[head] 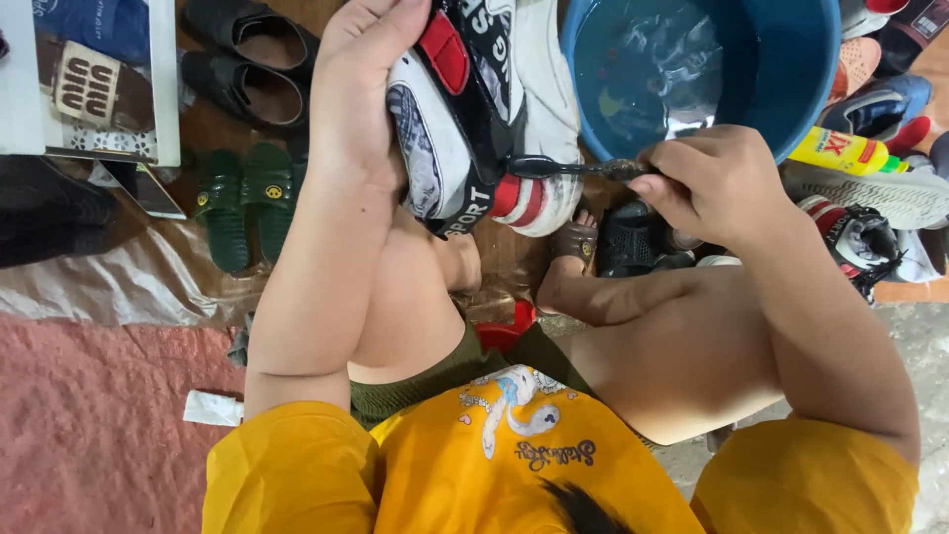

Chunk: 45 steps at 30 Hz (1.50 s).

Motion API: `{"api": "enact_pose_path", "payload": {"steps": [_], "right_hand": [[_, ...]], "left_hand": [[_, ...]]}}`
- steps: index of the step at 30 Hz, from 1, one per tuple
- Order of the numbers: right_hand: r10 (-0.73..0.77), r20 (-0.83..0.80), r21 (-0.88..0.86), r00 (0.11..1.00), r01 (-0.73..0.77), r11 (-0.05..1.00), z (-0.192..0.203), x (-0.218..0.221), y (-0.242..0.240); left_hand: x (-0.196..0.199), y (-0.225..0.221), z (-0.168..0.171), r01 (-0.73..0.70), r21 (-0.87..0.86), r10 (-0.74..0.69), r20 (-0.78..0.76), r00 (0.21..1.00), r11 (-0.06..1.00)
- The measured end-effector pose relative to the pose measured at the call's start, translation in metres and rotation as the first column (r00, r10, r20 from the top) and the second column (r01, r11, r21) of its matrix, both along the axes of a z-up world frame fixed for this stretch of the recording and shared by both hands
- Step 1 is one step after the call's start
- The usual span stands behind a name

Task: Cleaning sneakers by scrubbing them with a toothbrush and water from a bucket

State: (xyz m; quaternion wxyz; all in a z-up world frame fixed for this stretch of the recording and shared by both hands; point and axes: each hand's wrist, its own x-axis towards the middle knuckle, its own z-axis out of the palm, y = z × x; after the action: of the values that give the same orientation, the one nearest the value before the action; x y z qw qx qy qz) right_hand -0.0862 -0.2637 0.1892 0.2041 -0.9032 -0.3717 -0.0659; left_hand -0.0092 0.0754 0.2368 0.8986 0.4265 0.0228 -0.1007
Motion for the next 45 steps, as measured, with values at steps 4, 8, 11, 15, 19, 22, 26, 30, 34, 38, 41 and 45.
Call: {"api": "enact_pose_path", "payload": {"steps": [4,8,11,15,19,22,26,30,34,38,41,45], "right_hand": [[-0.026,0.010,-0.016,1.000,0.026,1.000,-0.001,-0.002,0.007],[-0.030,-0.066,0.026,0.997,0.032,0.999,0.003,-0.003,0.020],[-0.017,-0.128,-0.002,0.992,0.017,1.000,-0.001,0.003,0.011],[-0.076,-0.136,-0.039,0.988,0.071,0.997,-0.002,0.010,-0.008],[-0.219,-0.109,-0.114,0.970,0.207,0.972,-0.007,0.001,-0.008],[-0.165,-0.128,-0.082,0.978,0.155,0.984,-0.002,-0.003,-0.002],[-0.062,-0.059,-0.056,0.996,0.059,0.997,0.003,-0.004,-0.005],[-0.061,0.048,-0.089,0.997,0.065,0.994,0.004,-0.008,0.000],[-0.120,0.008,-0.034,0.993,0.121,0.992,0.008,-0.012,0.012],[-0.050,-0.057,-0.017,0.997,0.049,0.999,0.012,-0.011,0.014],[0.039,-0.044,-0.030,0.998,-0.040,0.999,0.011,-0.007,0.007],[-0.104,-0.040,-0.061,0.994,0.102,0.993,0.011,-0.012,0.006]], "left_hand": [[-0.003,-0.003,0.006,0.021,-0.024,-0.021,-0.024,0.999,0.999],[-0.005,-0.006,0.002,0.084,-0.025,-0.082,0.068,0.994,0.996],[-0.005,-0.002,0.005,0.090,-0.012,-0.089,0.099,0.991,0.996],[-0.004,0.002,0.015,0.023,0.007,-0.023,0.025,0.999,1.000],[-0.003,0.001,0.006,0.045,0.022,-0.047,0.063,0.997,0.999],[-0.003,0.000,0.007,0.062,0.003,-0.062,0.114,0.992,0.998],[-0.006,-0.003,0.009,0.085,-0.012,-0.083,0.129,0.988,0.996],[-0.006,-0.009,0.010,0.103,0.041,-0.107,0.125,0.986,0.994],[-0.009,-0.016,0.014,0.114,0.057,-0.118,0.063,0.991,0.992],[-0.009,-0.014,0.013,0.141,0.008,-0.141,0.086,0.986,0.990],[-0.008,-0.012,0.009,0.135,0.013,-0.136,0.107,0.985,0.991],[-0.006,-0.009,0.003,0.095,0.039,-0.099,0.127,0.987,0.995]]}}
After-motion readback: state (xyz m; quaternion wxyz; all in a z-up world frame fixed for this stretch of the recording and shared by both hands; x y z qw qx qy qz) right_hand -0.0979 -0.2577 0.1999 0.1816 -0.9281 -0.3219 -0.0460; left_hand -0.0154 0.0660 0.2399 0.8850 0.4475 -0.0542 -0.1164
